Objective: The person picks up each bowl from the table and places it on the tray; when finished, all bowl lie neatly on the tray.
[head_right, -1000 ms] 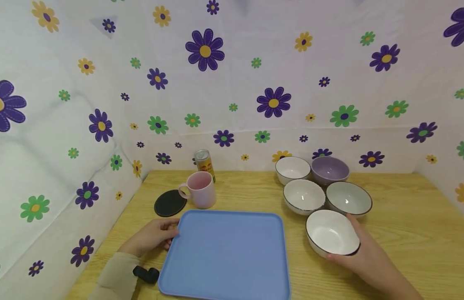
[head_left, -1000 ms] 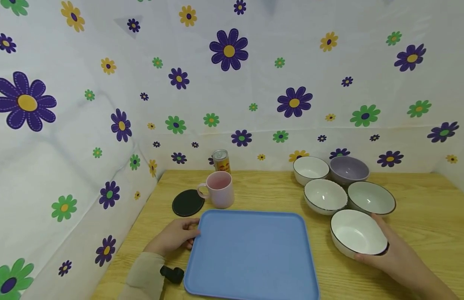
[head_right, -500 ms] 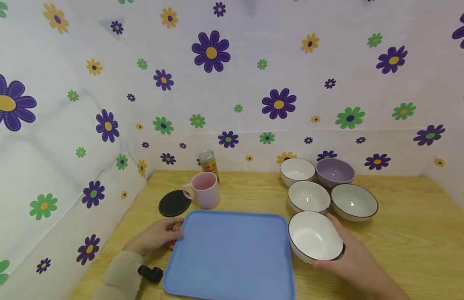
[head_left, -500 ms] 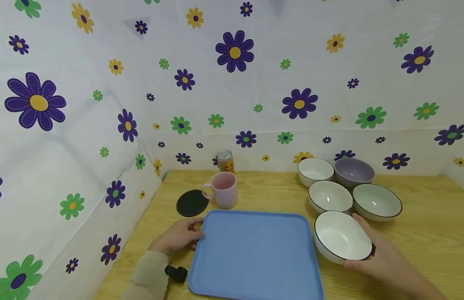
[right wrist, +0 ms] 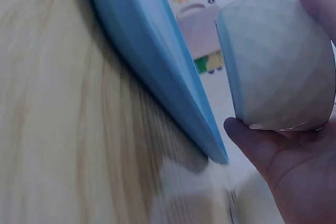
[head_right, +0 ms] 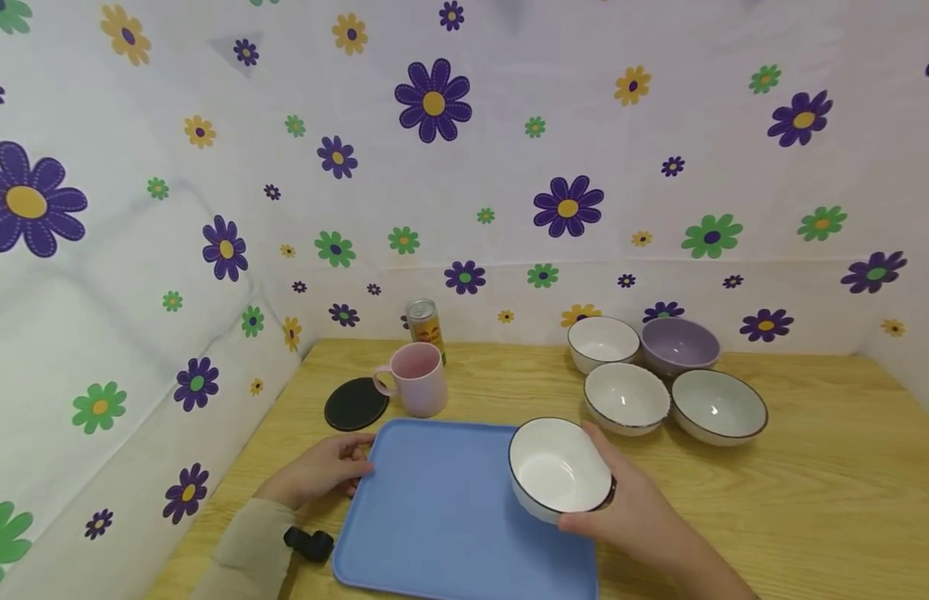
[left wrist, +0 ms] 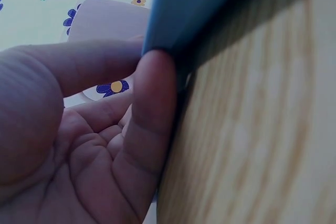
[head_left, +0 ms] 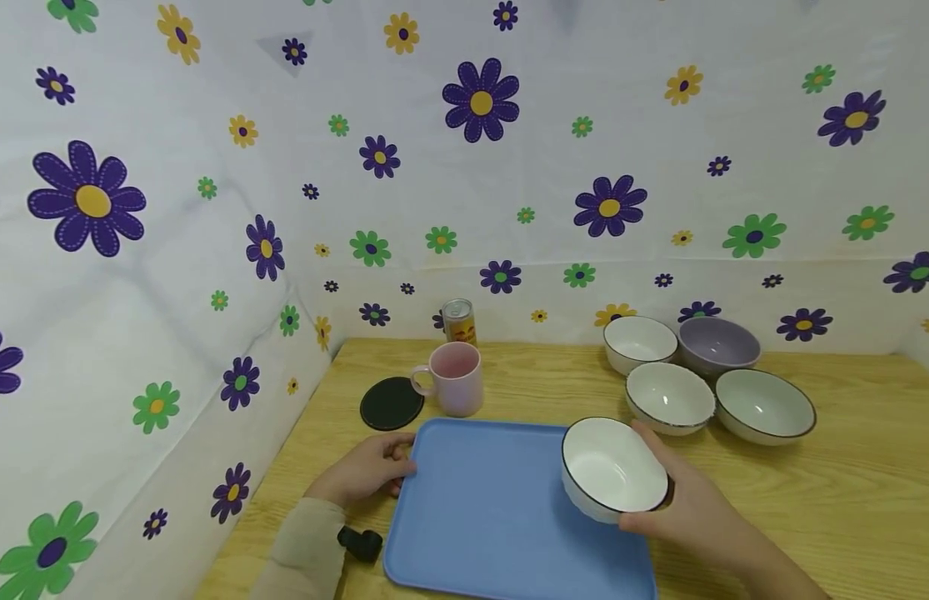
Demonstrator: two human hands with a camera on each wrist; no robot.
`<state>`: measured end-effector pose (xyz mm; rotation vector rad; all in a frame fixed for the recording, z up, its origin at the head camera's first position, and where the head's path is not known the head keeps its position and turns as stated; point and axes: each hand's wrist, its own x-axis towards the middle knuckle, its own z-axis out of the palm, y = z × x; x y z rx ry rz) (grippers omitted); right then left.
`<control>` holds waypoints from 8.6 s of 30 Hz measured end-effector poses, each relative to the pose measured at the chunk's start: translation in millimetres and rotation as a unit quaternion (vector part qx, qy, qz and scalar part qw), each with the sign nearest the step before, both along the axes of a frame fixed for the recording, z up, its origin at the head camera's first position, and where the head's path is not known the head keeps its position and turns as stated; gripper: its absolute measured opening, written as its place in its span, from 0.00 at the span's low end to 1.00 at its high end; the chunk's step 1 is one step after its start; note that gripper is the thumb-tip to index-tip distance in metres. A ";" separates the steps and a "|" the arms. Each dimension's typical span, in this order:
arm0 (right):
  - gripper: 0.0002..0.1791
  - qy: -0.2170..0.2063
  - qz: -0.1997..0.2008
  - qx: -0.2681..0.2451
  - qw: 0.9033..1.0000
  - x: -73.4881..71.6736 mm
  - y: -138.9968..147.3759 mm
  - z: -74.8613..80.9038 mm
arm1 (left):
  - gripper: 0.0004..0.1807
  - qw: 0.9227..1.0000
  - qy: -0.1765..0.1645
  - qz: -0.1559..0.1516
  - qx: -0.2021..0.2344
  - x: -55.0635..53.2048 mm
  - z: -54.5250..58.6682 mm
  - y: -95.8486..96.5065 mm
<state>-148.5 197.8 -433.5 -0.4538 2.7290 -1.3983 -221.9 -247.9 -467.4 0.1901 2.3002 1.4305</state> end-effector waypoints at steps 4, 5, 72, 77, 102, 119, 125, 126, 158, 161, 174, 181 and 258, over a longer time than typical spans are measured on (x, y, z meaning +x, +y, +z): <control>0.63 0.003 0.015 -0.006 1.000 -7.8 -14.3 -3.7 | 0.34 1.000 0.005 -0.001 -0.002 1.4 1.8 0.3; 0.63 0.003 0.020 -0.011 1.000 -9.3 -17.0 -5.0 | 0.34 1.000 0.004 -0.002 -0.002 1.8 2.1 0.6; 0.66 -0.105 0.083 -0.034 0.990 -91.6 -131.6 -17.7 | 0.31 0.998 0.018 0.001 -0.054 1.4 3.7 2.5; 0.66 -0.100 0.101 -0.050 0.989 -93.2 -146.1 -19.1 | 0.31 0.998 0.017 -0.003 -0.061 1.4 4.0 2.4; 0.51 -0.007 0.181 -0.110 0.977 -97.5 -197.0 -24.2 | 0.09 0.997 0.019 -0.009 -0.068 3.8 8.6 2.8; 0.56 -0.015 0.192 -0.135 0.972 -96.0 -202.3 -19.6 | 0.11 0.998 0.010 0.005 -0.059 3.3 7.0 2.1; 0.59 -0.020 0.176 -0.111 0.978 -94.7 -200.0 -20.4 | 0.12 0.999 0.016 0.000 -0.044 3.0 6.9 2.9; 0.59 -0.019 0.176 -0.108 0.978 -94.6 -199.5 -20.1 | 0.13 0.999 0.017 -0.001 -0.041 2.9 6.8 3.1; 0.62 -0.143 0.172 -0.055 0.973 -100.3 -162.2 -13.3 | 0.13 0.998 0.028 -0.019 -0.049 4.2 5.7 4.8; 0.61 -0.166 0.149 -0.048 0.974 -97.5 -152.3 -10.2 | 0.12 0.998 0.029 -0.019 -0.046 4.3 7.0 4.9; 0.49 -0.145 0.145 0.020 0.979 -81.9 -112.2 -3.8 | 0.13 0.999 0.022 -0.012 -0.045 5.2 5.5 4.6; 0.41 -0.140 0.143 0.043 0.979 -71.7 -87.4 -1.9 | 0.13 0.999 0.024 -0.012 -0.040 3.9 5.3 4.9; 0.63 0.041 -0.265 0.033 0.963 -76.0 141.4 -28.2 | 0.18 0.998 0.023 -0.008 -0.050 2.7 2.4 5.2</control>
